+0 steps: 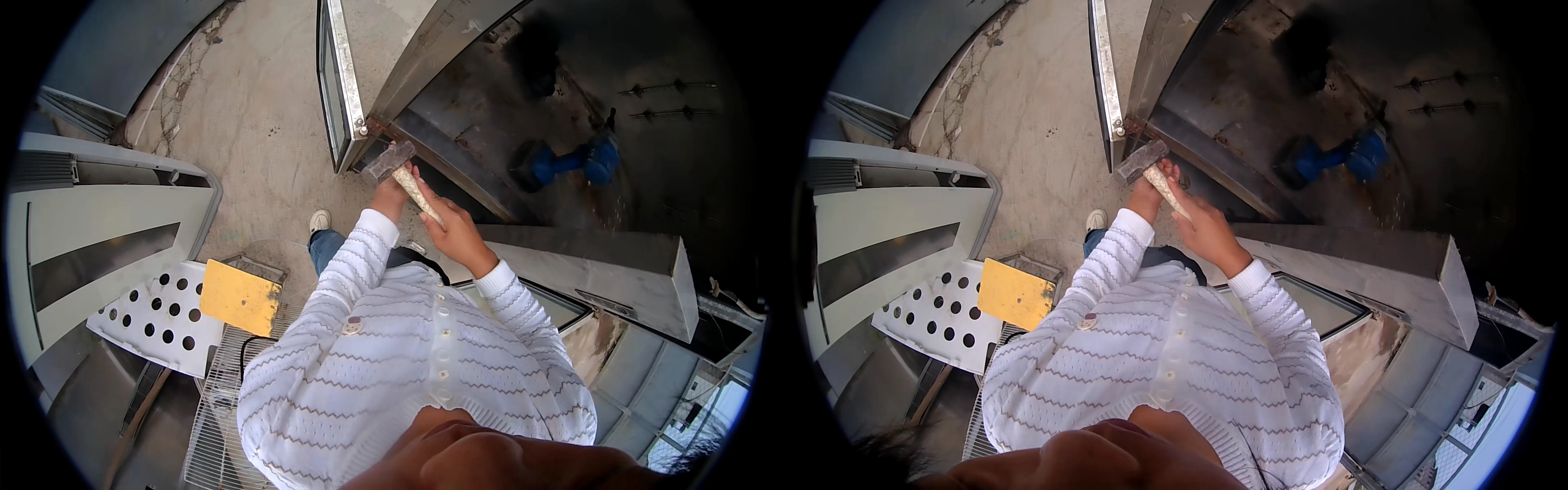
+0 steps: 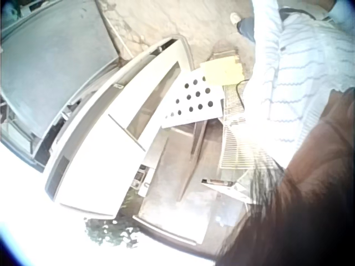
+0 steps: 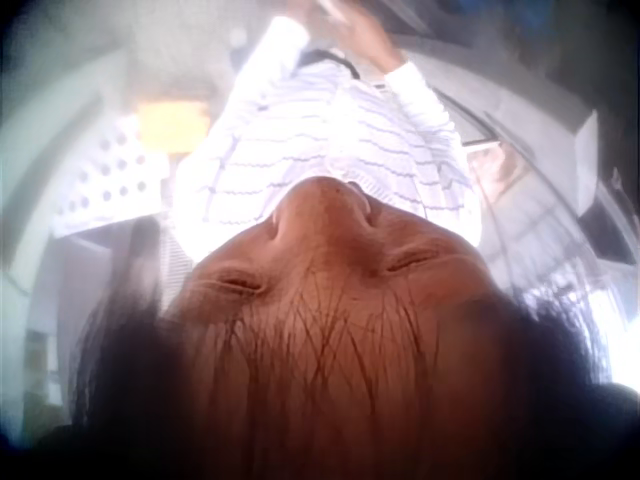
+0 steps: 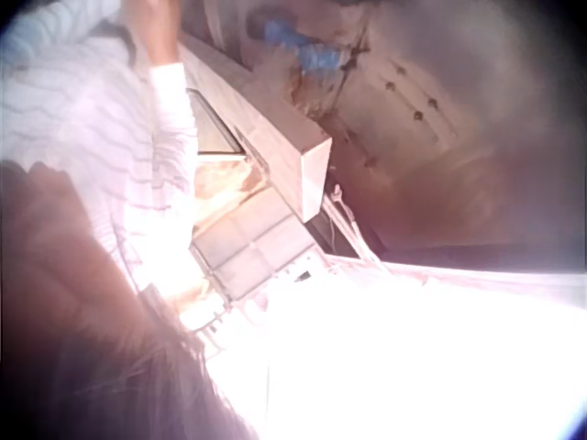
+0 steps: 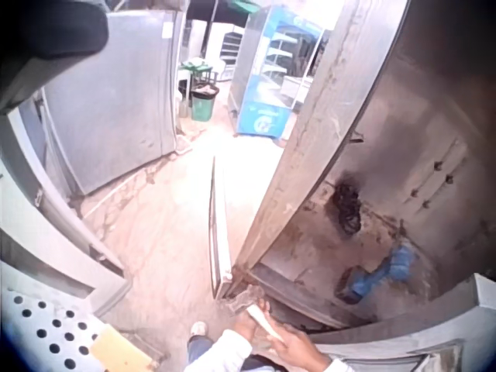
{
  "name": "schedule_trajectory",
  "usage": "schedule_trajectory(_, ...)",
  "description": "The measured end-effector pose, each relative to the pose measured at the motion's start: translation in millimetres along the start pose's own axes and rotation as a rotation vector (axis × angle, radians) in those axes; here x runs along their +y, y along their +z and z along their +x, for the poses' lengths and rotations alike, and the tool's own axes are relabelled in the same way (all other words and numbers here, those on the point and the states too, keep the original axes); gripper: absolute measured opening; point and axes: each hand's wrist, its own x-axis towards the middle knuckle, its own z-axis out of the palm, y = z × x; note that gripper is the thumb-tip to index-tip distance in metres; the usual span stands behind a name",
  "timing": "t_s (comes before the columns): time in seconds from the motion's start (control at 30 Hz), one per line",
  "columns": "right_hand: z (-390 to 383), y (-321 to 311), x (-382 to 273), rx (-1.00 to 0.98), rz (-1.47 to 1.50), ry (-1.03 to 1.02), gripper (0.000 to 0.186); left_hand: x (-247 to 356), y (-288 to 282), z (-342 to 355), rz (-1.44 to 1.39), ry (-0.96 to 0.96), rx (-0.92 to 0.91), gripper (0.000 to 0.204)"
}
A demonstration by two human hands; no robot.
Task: The person uses a hammer and a metal pry bar to remove a glass door panel from a stainless steel appliance. They strike the hinge area with the hammer and pry the door away from the frame to detach it.
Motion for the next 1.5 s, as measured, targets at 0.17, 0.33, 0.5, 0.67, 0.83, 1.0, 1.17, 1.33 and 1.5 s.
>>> schedule_trajectory(0.17, -3.7, -16.7, 26.8, 0.464, -0.007, 0.104, 0.06, 5.5, 18.9, -8.9, 0.181, 0.089, -0.003, 0.02)
schedule_trajectory(0.33, 43.4, -46.1, 85.2, 0.737, -0.216, 0.132, 0.048, 16.7, 27.8, -15.9, 0.312, 0.099, 0.063, 0.016)
schedule_trajectory(0.5, 61.6, -47.5, 115.5, 0.766, -0.384, 0.175, 0.047, 31.6, 30.0, -19.0, 0.452, 0.032, 0.132, 0.019)
schedule_trajectory(0.67, 60.2, -40.4, 94.3, 0.755, -0.673, 0.343, 0.039, 51.5, 27.6, -25.4, 0.676, 0.001, 0.118, 0.022)
schedule_trajectory(0.83, 46.3, -10.9, 11.9, 0.915, -0.584, 0.178, 0.026, 68.6, 43.3, -34.7, 0.929, -0.028, 0.088, 0.027)
schedule_trajectory(1.0, 90.0, 79.4, 34.6, 0.48, 0.083, 0.567, 0.038, 76.0, 47.8, -40.5, 0.983, -0.037, 0.046, 0.026)
schedule_trajectory(1.17, 141.3, 112.2, 53.2, 0.511, 0.685, 0.491, 0.052, 87.7, 43.1, -26.5, 1.06, -0.006, -0.053, 0.024)
schedule_trajectory(1.33, 139.2, 86.5, 30.0, 0.247, 1.098, 0.625, 0.04, 89.7, 52.1, -33.2, 1.09, -0.004, -0.084, 0.027)
schedule_trajectory(1.5, 142.5, 92.0, 51.6, 0.145, 1.395, 0.64, 0.037, 86.2, 40.6, -23.6, 1.015, -0.019, -0.093, 0.029)
